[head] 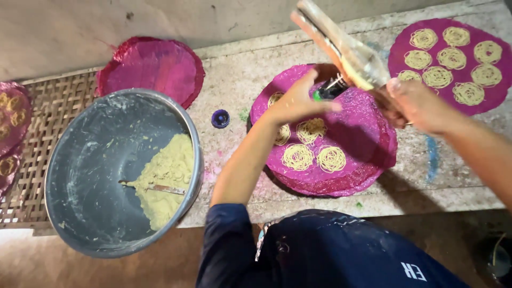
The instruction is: The person uses a manual dough press to extrude dough into spiral shapes onto a pink tray. They repeatedly scoop dough from a metal bowl, load it into the press, and squeeze the handle to form noodles, then reload the press from the bowl.
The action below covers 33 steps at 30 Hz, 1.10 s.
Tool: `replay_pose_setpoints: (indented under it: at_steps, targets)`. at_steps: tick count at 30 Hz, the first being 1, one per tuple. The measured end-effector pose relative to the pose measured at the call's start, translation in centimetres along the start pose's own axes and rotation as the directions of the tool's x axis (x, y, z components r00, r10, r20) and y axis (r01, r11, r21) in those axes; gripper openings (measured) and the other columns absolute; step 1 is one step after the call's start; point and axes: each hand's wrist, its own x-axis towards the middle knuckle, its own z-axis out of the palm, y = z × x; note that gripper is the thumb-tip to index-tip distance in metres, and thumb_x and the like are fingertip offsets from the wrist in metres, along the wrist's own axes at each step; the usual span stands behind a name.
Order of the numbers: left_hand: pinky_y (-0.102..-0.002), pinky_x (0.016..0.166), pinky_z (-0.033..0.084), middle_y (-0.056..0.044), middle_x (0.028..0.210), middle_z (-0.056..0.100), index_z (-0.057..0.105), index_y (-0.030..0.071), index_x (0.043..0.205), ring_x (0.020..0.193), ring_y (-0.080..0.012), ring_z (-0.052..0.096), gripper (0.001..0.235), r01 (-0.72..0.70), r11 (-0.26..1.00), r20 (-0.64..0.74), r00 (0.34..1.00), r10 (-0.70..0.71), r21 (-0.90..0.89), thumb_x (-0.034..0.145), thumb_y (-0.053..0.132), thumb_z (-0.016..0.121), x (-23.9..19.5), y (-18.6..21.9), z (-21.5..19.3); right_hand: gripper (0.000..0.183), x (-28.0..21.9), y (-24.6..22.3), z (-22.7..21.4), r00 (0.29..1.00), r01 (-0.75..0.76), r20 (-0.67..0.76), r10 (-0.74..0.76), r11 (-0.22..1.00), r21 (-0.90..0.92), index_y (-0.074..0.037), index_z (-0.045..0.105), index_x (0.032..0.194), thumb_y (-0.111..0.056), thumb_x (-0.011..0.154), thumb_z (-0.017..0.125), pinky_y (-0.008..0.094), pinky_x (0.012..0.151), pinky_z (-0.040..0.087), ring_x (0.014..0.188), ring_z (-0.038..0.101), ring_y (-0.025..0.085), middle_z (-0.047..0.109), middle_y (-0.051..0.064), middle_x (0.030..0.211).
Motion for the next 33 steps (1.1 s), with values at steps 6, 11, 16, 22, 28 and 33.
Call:
replay_pose_setpoints:
  at_steps: [6, 11, 16, 22, 28, 33]
  targets:
    - [-0.041, 0.133, 0.035, -0.015, 0.155, 0.054, 0.037, 0.006, 0.157, 0.147, -0.0244, 0.053, 0.110, -0.252, 0.958, -0.145, 0.962, 0.233, -0.134, 0.071, 0.043, 0.095, -5.7, 11.5, -1.9, 0.072, -4.4, -3.8, 0.7, 0.885, -0.114, 0.363, -0.291, 0.621, 0.775, -0.002, 0.058, 0.104, -0.070, 0.097, 0.035, 0.030, 0.040, 0.041, 0.046, 0.050, 0.014, 0.050, 0.003, 0.058]
    - [-0.034, 0.117, 0.052, -0.007, 0.140, 0.065, 0.056, 0.010, 0.143, 0.129, -0.0206, 0.066, 0.070, -0.437, 0.868, -0.319, 0.809, 0.494, 0.236, 0.083, 0.020, 0.092, -7.8, 16.1, 3.7, 0.087, -6.9, -2.1, 7.8, 0.710, -0.257, 0.370, -0.600, 0.268, 0.929, 0.002, 0.058, 0.101, -0.080, 0.101, 0.029, 0.029, 0.034, 0.035, 0.038, 0.040, 0.013, 0.043, 0.001, 0.055]
    - [-0.032, 0.098, 0.060, -0.008, 0.130, 0.072, 0.063, 0.012, 0.133, 0.113, -0.0228, 0.074, 0.057, -0.488, 0.762, -0.316, 0.709, 0.630, 0.426, 0.083, 0.018, 0.089, -9.3, 17.1, 5.4, 0.092, -7.4, 0.9, 13.1, 0.651, -0.401, 0.357, -0.670, 0.095, 0.911, 0.000, 0.060, 0.098, -0.087, 0.095, 0.030, 0.027, 0.032, 0.032, 0.035, 0.036, 0.011, 0.038, -0.002, 0.048]
    - [-0.036, 0.097, 0.061, -0.005, 0.135, 0.070, 0.062, 0.015, 0.131, 0.115, -0.0228, 0.073, 0.041, -0.545, 0.716, -0.204, 0.715, 0.669, 0.436, 0.094, 0.027, 0.078, -10.8, 17.9, 5.4, 0.093, -8.8, 2.7, 13.6, 0.665, -0.418, 0.397, -0.633, 0.125, 0.900, -0.002, 0.062, 0.096, -0.089, 0.094, 0.030, 0.028, 0.033, 0.031, 0.036, 0.035, 0.013, 0.038, 0.002, 0.049]
    - [-0.049, 0.109, 0.056, -0.003, 0.135, 0.067, 0.066, 0.030, 0.120, 0.116, -0.0214, 0.072, 0.024, -0.474, 0.525, -0.089, 0.677, 0.730, 0.707, 0.097, 0.032, 0.072, -11.5, 19.1, 5.8, 0.090, -8.8, 2.9, 14.3, 0.680, -0.386, 0.386, -0.623, 0.144, 0.911, -0.003, 0.061, 0.096, -0.087, 0.095, 0.030, 0.027, 0.032, 0.030, 0.035, 0.034, 0.012, 0.038, 0.001, 0.049]
    - [-0.053, 0.113, 0.048, -0.005, 0.136, 0.067, 0.065, 0.029, 0.113, 0.123, -0.0243, 0.071, 0.020, -0.447, 0.561, -0.071, 0.735, 0.674, 0.697, 0.093, 0.026, 0.068, -11.7, 19.1, 6.2, 0.087, -9.1, 3.0, 15.1, 0.681, -0.381, 0.374, -0.629, 0.131, 0.915, -0.004, 0.060, 0.096, -0.086, 0.096, 0.029, 0.026, 0.032, 0.030, 0.035, 0.033, 0.011, 0.037, 0.000, 0.049]
